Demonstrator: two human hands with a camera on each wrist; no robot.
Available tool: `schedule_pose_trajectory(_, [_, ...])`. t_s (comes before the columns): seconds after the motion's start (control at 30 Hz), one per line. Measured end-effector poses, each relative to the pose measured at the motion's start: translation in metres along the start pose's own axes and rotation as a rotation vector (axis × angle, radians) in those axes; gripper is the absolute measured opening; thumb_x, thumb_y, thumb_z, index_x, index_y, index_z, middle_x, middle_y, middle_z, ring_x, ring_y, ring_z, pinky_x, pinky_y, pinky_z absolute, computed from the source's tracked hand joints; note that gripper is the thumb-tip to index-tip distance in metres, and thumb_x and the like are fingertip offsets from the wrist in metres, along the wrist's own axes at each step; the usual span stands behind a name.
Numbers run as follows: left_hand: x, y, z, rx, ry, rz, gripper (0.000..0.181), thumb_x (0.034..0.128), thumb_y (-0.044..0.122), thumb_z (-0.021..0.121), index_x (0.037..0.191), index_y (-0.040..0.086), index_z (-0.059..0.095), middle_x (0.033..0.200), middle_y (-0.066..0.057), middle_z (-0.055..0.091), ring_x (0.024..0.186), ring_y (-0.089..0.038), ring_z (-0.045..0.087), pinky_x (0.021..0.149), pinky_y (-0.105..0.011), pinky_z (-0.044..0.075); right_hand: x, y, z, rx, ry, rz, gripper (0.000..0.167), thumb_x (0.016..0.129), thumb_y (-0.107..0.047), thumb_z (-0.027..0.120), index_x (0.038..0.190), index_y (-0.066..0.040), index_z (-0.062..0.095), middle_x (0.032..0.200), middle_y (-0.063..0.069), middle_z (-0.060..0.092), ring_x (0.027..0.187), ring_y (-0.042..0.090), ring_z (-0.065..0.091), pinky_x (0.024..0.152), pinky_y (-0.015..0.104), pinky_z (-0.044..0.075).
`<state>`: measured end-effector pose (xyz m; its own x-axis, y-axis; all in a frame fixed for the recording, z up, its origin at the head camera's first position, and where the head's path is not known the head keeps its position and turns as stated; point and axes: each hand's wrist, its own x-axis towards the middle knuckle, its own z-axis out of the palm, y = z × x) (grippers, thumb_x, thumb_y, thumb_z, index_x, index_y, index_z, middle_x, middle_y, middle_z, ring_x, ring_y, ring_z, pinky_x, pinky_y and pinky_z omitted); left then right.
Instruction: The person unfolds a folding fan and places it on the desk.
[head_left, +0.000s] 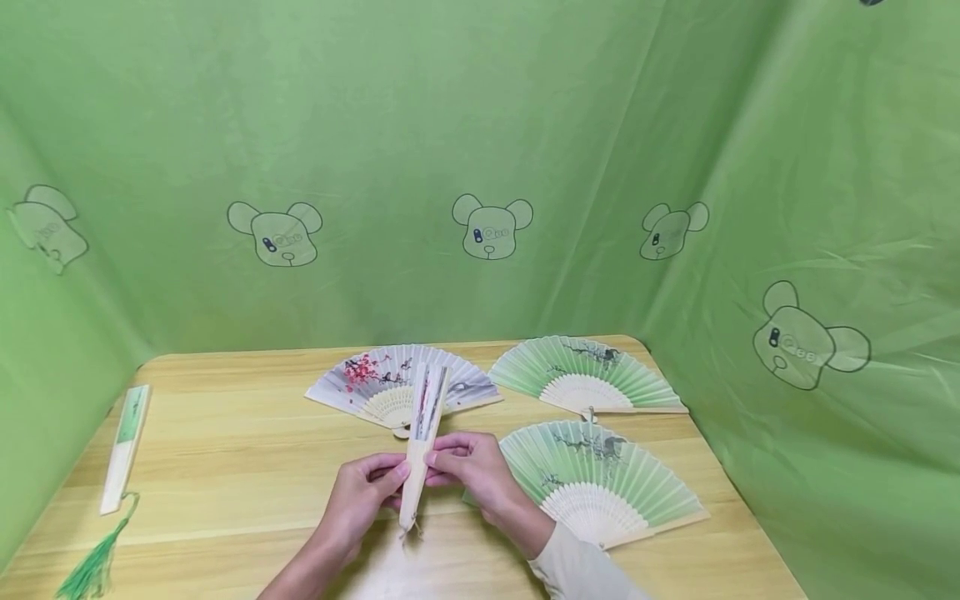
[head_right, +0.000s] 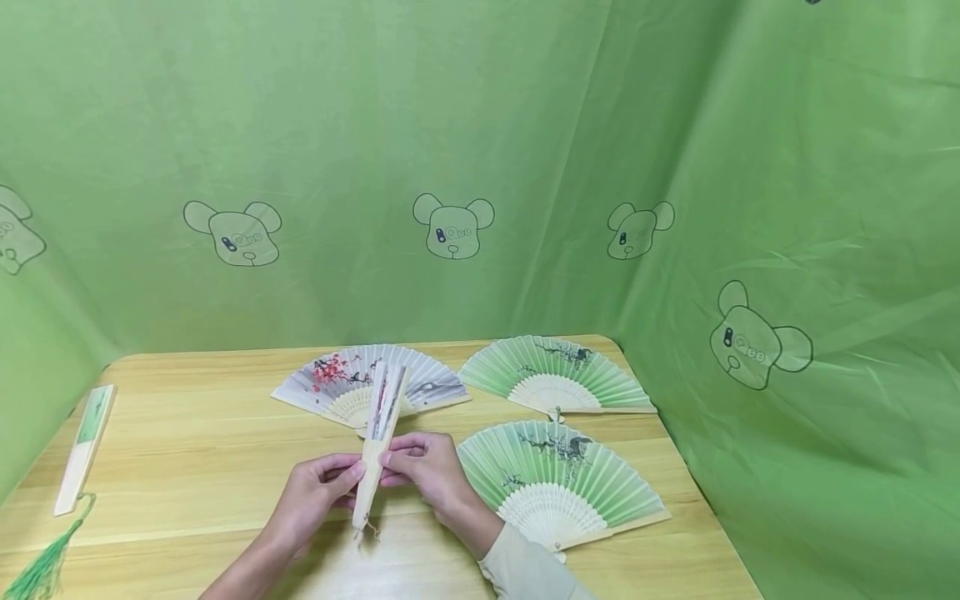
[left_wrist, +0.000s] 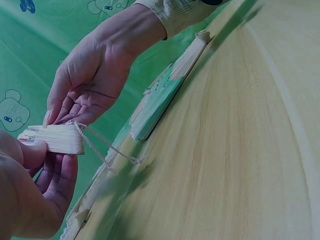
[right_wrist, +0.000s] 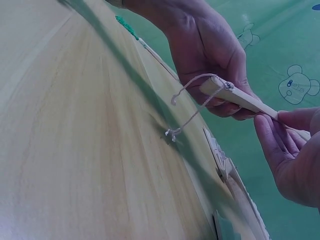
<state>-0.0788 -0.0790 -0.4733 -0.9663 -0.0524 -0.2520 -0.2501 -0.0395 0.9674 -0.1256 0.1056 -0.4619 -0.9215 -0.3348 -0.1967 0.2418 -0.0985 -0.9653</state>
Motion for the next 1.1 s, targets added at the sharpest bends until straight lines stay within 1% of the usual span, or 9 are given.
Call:
schedule_pose_trajectory(0.1, [-0.0007, 0.0015, 0.0017, -0.005, 0.033, 0.002, 0.026, 0.0966, 0.006, 0.07, 0.12, -0.005, 0.072, 0.1, -0.014, 0.078, 0.077, -0.018, 0.071, 0.067, -0.027, 0.068, 0.0002, -0.0001, 0.0001, 0.002, 0.008, -0.006, 0.031, 0.088, 0.004, 0.073, 0.115, 0.017, 0.065, 0.095, 0.021, 0.078, 0.071, 0.016, 0.076, 0.076, 0.03, 0.071])
schedule_pose_trajectory(0.2, [-0.001, 0.0026, 0.0025, -0.005, 0.052, 0.01, 0.025, 0.0961, 0.005, 0.07, 0.118, -0.006, 0.072, 0.099, -0.014, 0.078, 0.076, -0.018, 0.07, 0.066, -0.027, 0.068, 0.0004, -0.0003, 0.0003, 0.006, 0.012, -0.01, 0.031, 0.088, 0.004, 0.073, 0.115, 0.017, 0.065, 0.093, 0.019, 0.078, 0.07, 0.016, 0.076, 0.076, 0.03, 0.071])
schedule_pose_trajectory(0.37, [-0.0012, 0.0041, 0.0025, 0.014, 0.075, 0.044, 0.024, 0.0957, 0.003, 0.07, 0.118, -0.006, 0.072, 0.1, -0.016, 0.077, 0.075, -0.017, 0.07, 0.067, -0.028, 0.069, 0.0008, 0.0, 0.0008, 0.01, 0.03, -0.017, 0.032, 0.088, 0.004, 0.073, 0.115, 0.018, 0.064, 0.089, 0.014, 0.078, 0.072, 0.016, 0.076, 0.075, 0.03, 0.071])
schedule_pose_trajectory(0.5, [-0.0021, 0.0049, 0.0017, 0.033, 0.083, 0.085, 0.025, 0.0961, 0.0, 0.068, 0.119, -0.009, 0.07, 0.1, -0.019, 0.076, 0.075, -0.018, 0.071, 0.069, -0.029, 0.07, 0.0014, 0.0011, 0.0013, 0.018, 0.056, -0.02, 0.032, 0.088, 0.003, 0.073, 0.116, 0.018, 0.064, 0.088, 0.011, 0.078, 0.073, 0.016, 0.076, 0.075, 0.03, 0.071])
schedule_pose_trajectory(0.6, [-0.0031, 0.0054, 0.0018, 0.031, 0.077, 0.103, 0.025, 0.0964, -0.001, 0.067, 0.119, -0.011, 0.069, 0.098, -0.02, 0.075, 0.074, -0.019, 0.072, 0.07, -0.031, 0.071, 0.0017, 0.0019, 0.0014, 0.028, 0.073, -0.021, 0.032, 0.088, 0.004, 0.073, 0.115, 0.017, 0.064, 0.087, 0.011, 0.078, 0.073, 0.015, 0.076, 0.074, 0.03, 0.071])
schedule_pose_trajectory(0.73, [-0.0036, 0.0058, 0.0024, 0.021, 0.082, 0.092, 0.024, 0.0959, -0.002, 0.067, 0.118, -0.011, 0.069, 0.094, -0.019, 0.074, 0.074, -0.021, 0.074, 0.072, -0.032, 0.071, 0.0016, 0.0025, 0.001, 0.036, 0.084, -0.023, 0.032, 0.088, 0.004, 0.074, 0.115, 0.017, 0.064, 0.086, 0.01, 0.078, 0.073, 0.015, 0.076, 0.074, 0.03, 0.071])
schedule_pose_trajectory(0.9, [-0.0035, 0.006, 0.0024, 0.01, 0.092, 0.073, 0.023, 0.0953, -0.002, 0.067, 0.117, -0.009, 0.069, 0.091, -0.018, 0.075, 0.075, -0.024, 0.075, 0.072, -0.034, 0.071, 0.0014, 0.0025, -0.0003, 0.039, 0.08, -0.019, 0.032, 0.089, 0.003, 0.074, 0.116, 0.017, 0.064, 0.086, 0.01, 0.077, 0.074, 0.016, 0.076, 0.075, 0.031, 0.071])
schedule_pose_trajectory(1.1, [-0.004, 0.0065, 0.0005, -0.021, 0.075, 0.063, 0.024, 0.0954, -0.001, 0.068, 0.117, -0.01, 0.068, 0.092, -0.018, 0.076, 0.077, -0.026, 0.076, 0.074, -0.036, 0.071, 0.0006, 0.0011, -0.0018, 0.056, 0.064, -0.015, 0.029, 0.09, 0.004, 0.071, 0.114, 0.016, 0.062, 0.085, 0.009, 0.077, 0.075, 0.017, 0.076, 0.076, 0.032, 0.071])
